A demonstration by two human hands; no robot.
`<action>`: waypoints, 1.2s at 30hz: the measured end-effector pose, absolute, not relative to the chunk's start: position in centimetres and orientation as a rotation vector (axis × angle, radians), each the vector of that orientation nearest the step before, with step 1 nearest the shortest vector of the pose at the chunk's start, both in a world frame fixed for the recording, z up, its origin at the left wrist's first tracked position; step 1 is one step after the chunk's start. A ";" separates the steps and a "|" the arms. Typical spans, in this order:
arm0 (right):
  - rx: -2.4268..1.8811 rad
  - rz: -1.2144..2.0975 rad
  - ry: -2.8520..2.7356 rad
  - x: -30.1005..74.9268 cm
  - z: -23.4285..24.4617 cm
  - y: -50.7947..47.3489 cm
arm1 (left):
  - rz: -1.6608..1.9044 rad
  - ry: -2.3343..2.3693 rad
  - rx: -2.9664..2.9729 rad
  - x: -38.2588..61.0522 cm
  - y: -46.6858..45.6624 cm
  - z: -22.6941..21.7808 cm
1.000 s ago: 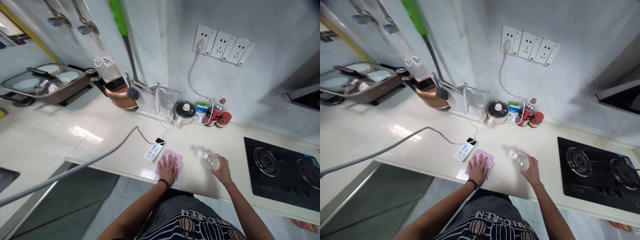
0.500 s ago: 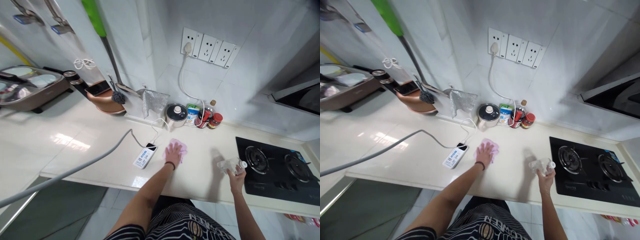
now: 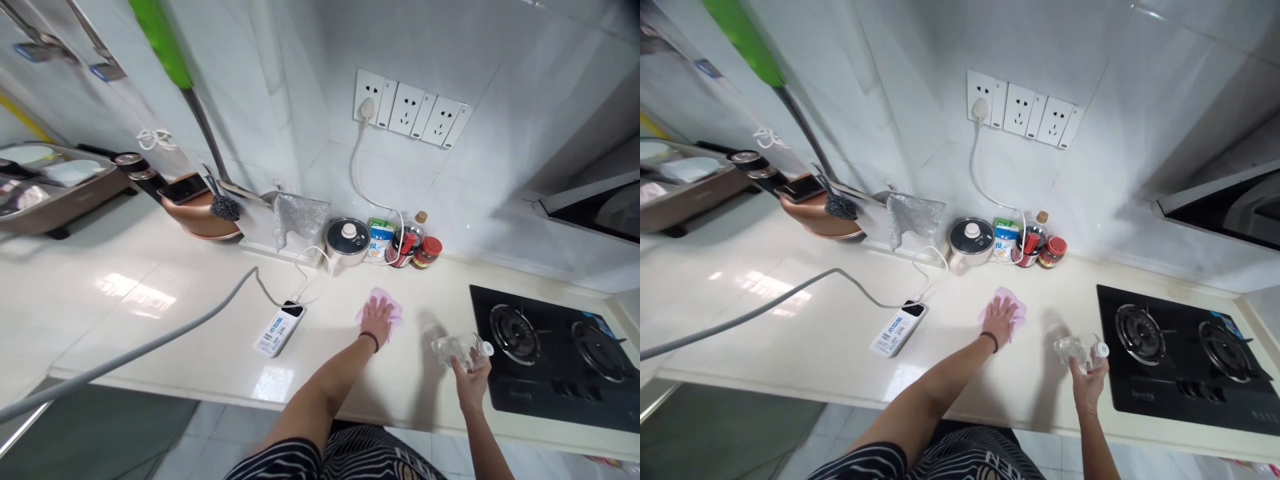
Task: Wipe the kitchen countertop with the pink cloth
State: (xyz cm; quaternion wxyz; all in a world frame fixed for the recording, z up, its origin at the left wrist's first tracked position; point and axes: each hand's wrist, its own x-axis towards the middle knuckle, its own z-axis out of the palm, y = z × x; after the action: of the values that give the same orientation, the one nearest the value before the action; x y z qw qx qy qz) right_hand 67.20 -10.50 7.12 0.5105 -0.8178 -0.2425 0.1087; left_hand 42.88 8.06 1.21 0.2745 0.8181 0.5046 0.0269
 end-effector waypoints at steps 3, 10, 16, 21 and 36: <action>-1.986 0.245 -0.604 67.1 7.2 -10.5 | 0.078 1.203 2.245 45.0 8.0 1.3; -1.959 0.286 -0.616 67.3 7.0 -10.6 | 0.107 1.671 2.002 40.3 16.1 1.8; -1.977 0.317 -0.609 67.4 6.8 -10.8 | 0.131 2.000 1.776 40.0 19.5 1.9; -1.973 0.326 -0.622 67.5 6.7 -10.9 | 0.037 1.575 2.043 47.8 14.7 2.5; -1.943 0.332 -0.657 67.4 7.4 -10.4 | 0.028 1.840 1.855 36.8 16.2 3.4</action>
State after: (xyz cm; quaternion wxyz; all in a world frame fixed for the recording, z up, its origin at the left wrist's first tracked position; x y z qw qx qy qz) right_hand 67.36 -10.45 7.40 0.5073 -0.8058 -0.2727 0.1379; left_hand 36.76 16.18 3.45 0.2612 0.6853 0.6797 0.0105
